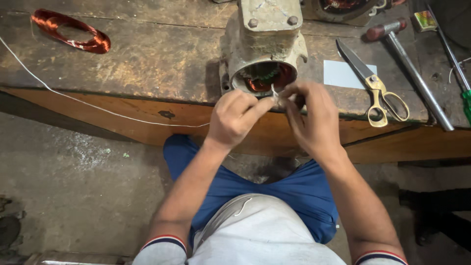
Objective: The person winds copper wire into a motor housing, secures the coil with white string, and trims excess string with scissors. The person repeats this process for multiple coils, adjusting the housing and tools as needed.
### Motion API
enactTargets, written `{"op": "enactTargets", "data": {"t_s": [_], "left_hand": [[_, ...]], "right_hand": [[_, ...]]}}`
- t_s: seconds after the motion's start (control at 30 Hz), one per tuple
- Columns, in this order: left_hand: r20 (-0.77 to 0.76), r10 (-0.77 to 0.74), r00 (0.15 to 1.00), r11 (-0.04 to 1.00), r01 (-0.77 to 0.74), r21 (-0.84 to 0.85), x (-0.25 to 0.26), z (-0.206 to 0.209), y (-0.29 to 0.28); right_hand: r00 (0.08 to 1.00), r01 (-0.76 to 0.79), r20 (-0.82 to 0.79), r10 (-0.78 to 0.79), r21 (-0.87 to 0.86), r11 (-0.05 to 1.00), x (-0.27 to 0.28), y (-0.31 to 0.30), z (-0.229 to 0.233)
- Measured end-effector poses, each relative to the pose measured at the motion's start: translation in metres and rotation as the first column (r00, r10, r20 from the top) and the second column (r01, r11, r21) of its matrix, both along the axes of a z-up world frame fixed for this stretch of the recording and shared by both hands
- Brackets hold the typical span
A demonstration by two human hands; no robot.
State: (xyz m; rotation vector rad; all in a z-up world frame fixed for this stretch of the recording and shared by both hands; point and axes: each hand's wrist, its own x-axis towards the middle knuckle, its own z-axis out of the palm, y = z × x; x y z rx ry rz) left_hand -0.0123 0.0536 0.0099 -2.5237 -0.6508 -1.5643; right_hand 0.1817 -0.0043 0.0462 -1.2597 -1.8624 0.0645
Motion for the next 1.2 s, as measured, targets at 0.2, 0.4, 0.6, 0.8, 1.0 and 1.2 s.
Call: {"op": "enactTargets", "data": {"t_s": [0.2,0.4,0.6,0.8,1.0,1.2], "left_hand": [[-0.108,0.291,0.95,0.911,-0.31,-0.273,0.009,-0.007,-0.024],[0.145,0.207,0.968,0.926,-0.146,-0.348,0.001,-0.003,-0.032],[0.143,0.337,0.931,0.907,-0.28,-0.316,0.004,0.004,-0.011],[0.129,0.322,0.938,0.939,-0.298,-0.173,0.003,0.004,-0.018],[0.084,0.173,0.981,0.97,-0.155,-0.188,0.017,0.007,-0.023],[0.04,0.323,0.946,0.925,-0.306,-0.225,0.0,0.014,-0.027]], "right_hand": [[0.901,0.156,0.296,-0.317,0.461,0.874,0.012,0.013,-0.003],[0.901,-0.432,0.111,0.419,0.315,0.845,0.019,0.025,-0.006],[0.982,-0.138,0.085,0.171,-0.303,0.943,0.025,0.029,-0.001],[0.954,-0.271,-0.09,0.285,0.146,0.952,0.012,0.017,-0.02],[0.958,-0.17,0.273,0.083,0.314,0.934,0.007,-0.021,-0.043],[0.603,0.545,0.436,-0.668,0.386,0.745,0.083,-0.052,-0.036]]}}
